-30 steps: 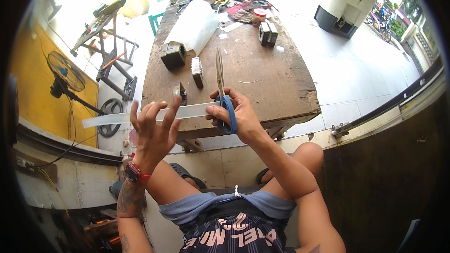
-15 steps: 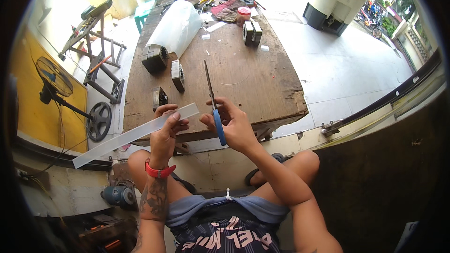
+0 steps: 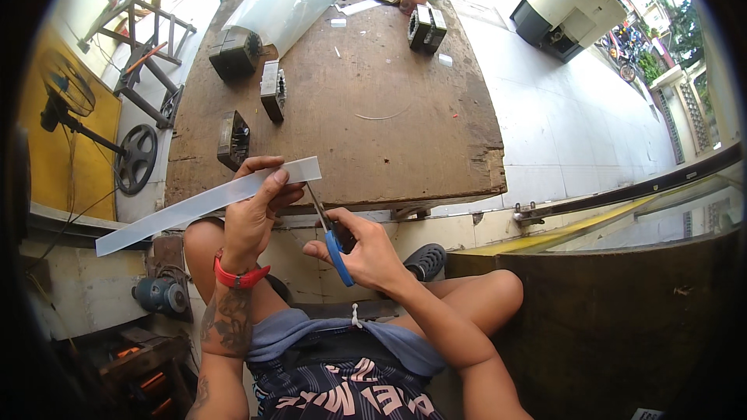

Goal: The person cuts a strip of white tape into small squares using scissors and then inserts the squares into the slots of a stator component. The person repeats this process, placing multiple tape pieces into the stator's slots.

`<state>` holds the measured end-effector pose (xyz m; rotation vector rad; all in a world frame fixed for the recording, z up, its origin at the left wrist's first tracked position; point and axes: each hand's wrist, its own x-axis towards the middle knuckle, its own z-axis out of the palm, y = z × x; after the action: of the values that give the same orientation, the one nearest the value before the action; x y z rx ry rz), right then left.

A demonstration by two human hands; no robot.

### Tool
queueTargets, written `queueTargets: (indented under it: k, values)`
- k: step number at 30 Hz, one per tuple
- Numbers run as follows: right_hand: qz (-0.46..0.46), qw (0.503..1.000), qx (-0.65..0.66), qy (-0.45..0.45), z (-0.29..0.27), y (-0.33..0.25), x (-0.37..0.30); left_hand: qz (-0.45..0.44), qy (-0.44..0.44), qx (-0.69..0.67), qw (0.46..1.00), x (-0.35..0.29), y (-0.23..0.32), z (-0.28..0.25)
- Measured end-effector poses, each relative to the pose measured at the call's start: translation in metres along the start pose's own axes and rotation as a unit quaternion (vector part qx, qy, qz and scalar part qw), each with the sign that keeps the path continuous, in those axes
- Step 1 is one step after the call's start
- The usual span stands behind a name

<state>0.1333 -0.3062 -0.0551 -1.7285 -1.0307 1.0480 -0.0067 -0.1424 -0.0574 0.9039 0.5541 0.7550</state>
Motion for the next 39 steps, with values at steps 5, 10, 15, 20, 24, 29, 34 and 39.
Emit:
queueTargets:
  k: [5,10,15,20,24,29,34,39]
  values:
    - [-0.003,1.000,0.023,-0.003,0.004,0.002,-0.005,0.048,0.041,0.008,0.998,0.000,0.006,-0.005]
    - [-0.042,0.999,0.000,0.005,0.006,0.001,-0.005,0.012,0.033,0.030,0.999,-0.004,0.003,-0.004]
    - [-0.012,1.000,0.012,-0.007,0.008,-0.006,0.003,0.000,0.033,0.004,0.999,-0.008,0.002,-0.002]
    - [-0.016,0.999,0.029,-0.007,0.014,-0.006,0.006,0.002,0.032,0.014,0.999,-0.008,0.004,-0.007]
    - [-0.029,0.998,0.046,0.009,0.017,-0.002,0.008,-0.011,0.030,0.009,0.999,-0.008,0.003,-0.009]
    - [-0.019,0.999,0.049,0.010,0.019,0.002,0.008,-0.015,0.027,0.020,0.999,-0.007,0.003,-0.010]
    - [0.070,0.994,0.087,-0.019,0.022,0.002,0.009,-0.019,0.045,0.029,0.998,-0.006,0.001,-0.009]
    - [0.018,0.998,0.068,-0.002,0.018,0.000,0.006,0.018,0.066,0.007,0.998,-0.007,0.001,-0.014]
